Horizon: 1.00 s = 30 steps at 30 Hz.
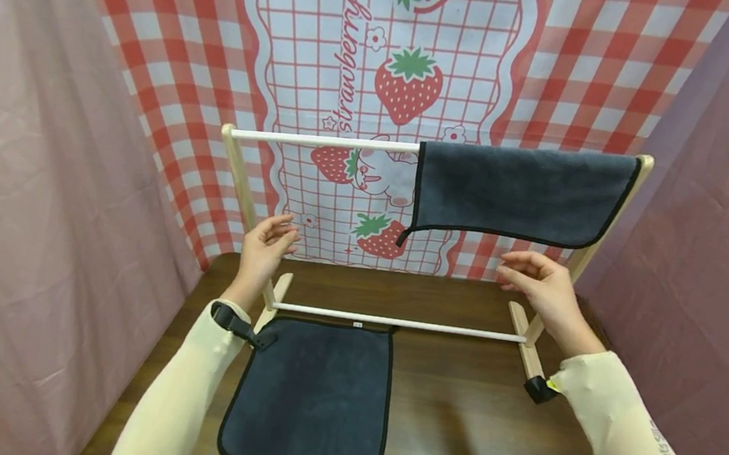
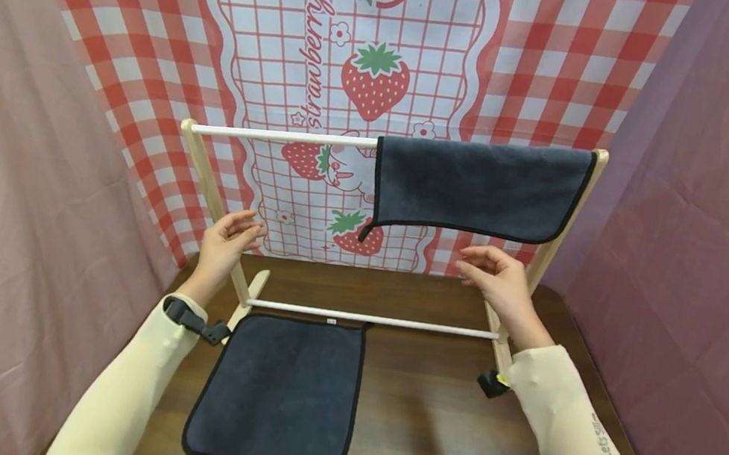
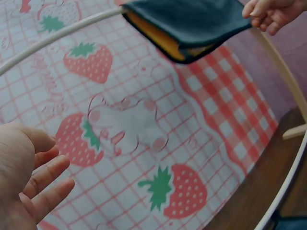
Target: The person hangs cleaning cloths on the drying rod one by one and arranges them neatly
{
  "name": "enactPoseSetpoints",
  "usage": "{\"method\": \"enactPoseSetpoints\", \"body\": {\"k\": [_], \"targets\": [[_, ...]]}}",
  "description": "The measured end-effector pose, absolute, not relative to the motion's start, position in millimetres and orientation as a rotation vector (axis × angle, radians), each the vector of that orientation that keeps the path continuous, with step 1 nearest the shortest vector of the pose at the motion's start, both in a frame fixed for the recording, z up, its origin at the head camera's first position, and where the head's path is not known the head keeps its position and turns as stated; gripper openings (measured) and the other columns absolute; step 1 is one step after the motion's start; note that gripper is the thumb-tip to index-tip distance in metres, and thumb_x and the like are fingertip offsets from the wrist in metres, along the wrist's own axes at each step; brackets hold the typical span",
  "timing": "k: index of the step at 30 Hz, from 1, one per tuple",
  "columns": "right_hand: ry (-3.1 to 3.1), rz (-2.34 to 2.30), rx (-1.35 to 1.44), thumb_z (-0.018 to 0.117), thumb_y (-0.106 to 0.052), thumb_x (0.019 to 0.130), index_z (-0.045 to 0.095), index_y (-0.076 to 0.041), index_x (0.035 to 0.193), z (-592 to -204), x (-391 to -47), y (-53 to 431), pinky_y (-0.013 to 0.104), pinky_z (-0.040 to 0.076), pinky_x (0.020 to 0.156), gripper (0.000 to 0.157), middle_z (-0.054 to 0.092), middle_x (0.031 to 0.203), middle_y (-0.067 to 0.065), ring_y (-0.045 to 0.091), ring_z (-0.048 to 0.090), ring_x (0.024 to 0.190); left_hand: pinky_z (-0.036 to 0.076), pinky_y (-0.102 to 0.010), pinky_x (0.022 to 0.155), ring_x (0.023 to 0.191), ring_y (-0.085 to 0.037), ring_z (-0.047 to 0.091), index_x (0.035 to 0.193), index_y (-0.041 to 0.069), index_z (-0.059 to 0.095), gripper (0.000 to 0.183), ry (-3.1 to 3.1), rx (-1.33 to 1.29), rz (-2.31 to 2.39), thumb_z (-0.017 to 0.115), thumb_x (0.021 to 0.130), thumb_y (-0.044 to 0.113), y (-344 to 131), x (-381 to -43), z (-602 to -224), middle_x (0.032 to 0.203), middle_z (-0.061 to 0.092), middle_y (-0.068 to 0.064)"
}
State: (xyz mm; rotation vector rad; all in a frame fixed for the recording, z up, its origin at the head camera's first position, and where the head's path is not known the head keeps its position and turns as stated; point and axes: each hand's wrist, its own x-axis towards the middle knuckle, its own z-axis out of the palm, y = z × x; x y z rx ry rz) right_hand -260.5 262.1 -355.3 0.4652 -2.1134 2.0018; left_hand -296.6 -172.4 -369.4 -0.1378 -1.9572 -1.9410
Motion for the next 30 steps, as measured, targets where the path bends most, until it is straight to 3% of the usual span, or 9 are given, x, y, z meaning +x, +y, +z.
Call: {"method": "enactPoseSetpoints", "body": {"k": [2, 4, 9, 11, 17, 21, 24, 30], "targets": [[-2.165, 1.979, 0.458, 0.067, 0.002, 0.092, 0.073, -0.021, 0.098, -362, -259, 259, 0.021, 0.058, 0.067, 0.024, 0.073, 0.088, -0.008, 0.007, 0.069, 0.074, 0.059, -0.023, 0.075, 0.082, -0.001, 0.066, 0.126, -0.009, 0.060, 0.033, -1.939, -0.124, -1.916, 0.064, 0.094, -0.004, -180, -298, -374, 0.115, 0.065, -0.029], [-2.211, 1.939, 0.462, 0.067, -0.001, 0.093, 0.072, -0.009, 0.103, -369, -257, 255, 0.022, 0.058, 0.067, 0.014, 0.073, 0.089, -0.009, 0.008, 0.069, 0.075, 0.058, -0.021, 0.073, 0.081, -0.001, 0.065, 0.124, -0.011, 0.060, 0.033, -1.917, -0.111, -1.892, 0.065, 0.093, -0.005, -186, -296, -375, 0.112, 0.066, -0.029], [-2.281, 1.911, 0.445, 0.068, -0.003, 0.093, 0.069, -0.005, 0.105, -395, -254, 245, 0.024, 0.059, 0.067, 0.012, 0.072, 0.087, -0.009, 0.009, 0.068, 0.075, 0.059, -0.026, 0.077, 0.087, -0.009, 0.066, 0.125, -0.011, 0.060, 0.033, -1.860, -0.051, -1.876, 0.065, 0.092, -0.004, -202, -297, -382, 0.102, 0.069, -0.014], [-2.304, 1.921, 0.427, 0.068, -0.003, 0.093, 0.069, -0.010, 0.104, -407, -252, 240, 0.026, 0.059, 0.067, 0.014, 0.071, 0.086, -0.007, 0.009, 0.068, 0.074, 0.058, -0.025, 0.078, 0.089, -0.011, 0.066, 0.126, -0.007, 0.061, 0.033, -1.841, -0.009, -1.868, 0.065, 0.093, -0.003, -209, -301, -389, 0.098, 0.068, -0.006], [-2.395, 1.950, 0.413, 0.069, 0.000, 0.091, 0.060, 0.014, 0.114, -443, -245, 222, 0.031, 0.060, 0.067, 0.028, 0.070, 0.091, 0.010, 0.010, 0.064, 0.075, 0.055, -0.017, 0.069, 0.081, -0.006, 0.061, 0.123, -0.012, 0.059, 0.033, -1.704, 0.067, -1.850, 0.065, 0.092, -0.005, -222, -305, -399, 0.090, 0.063, 0.002], [-2.477, 1.946, 0.437, 0.069, 0.001, 0.090, 0.059, 0.016, 0.113, -467, -240, 208, 0.031, 0.059, 0.066, 0.030, 0.070, 0.092, 0.016, 0.011, 0.065, 0.077, 0.054, -0.017, 0.065, 0.079, -0.008, 0.059, 0.121, -0.011, 0.059, 0.031, -1.620, 0.091, -1.861, 0.066, 0.091, -0.006, -227, -308, -402, 0.090, 0.061, 0.000], [-2.538, 1.959, 0.480, 0.070, -0.001, 0.089, 0.061, 0.015, 0.112, -485, -236, 197, 0.031, 0.059, 0.066, 0.029, 0.070, 0.092, 0.015, 0.013, 0.066, 0.078, 0.052, -0.016, 0.066, 0.082, -0.009, 0.057, 0.119, -0.008, 0.060, 0.031, -1.575, 0.113, -1.872, 0.067, 0.089, -0.008, -229, -310, -401, 0.099, 0.061, -0.010], [-2.636, 1.908, 0.611, 0.072, -0.004, 0.089, 0.064, 0.011, 0.109, -519, -222, 172, 0.030, 0.056, 0.062, 0.026, 0.070, 0.090, 0.012, 0.013, 0.064, 0.076, 0.051, -0.023, 0.085, 0.100, -0.017, 0.059, 0.128, -0.008, 0.056, 0.042, -1.607, 0.183, -1.858, 0.068, 0.088, -0.006, -233, -315, -399, 0.119, 0.059, -0.018]]}}
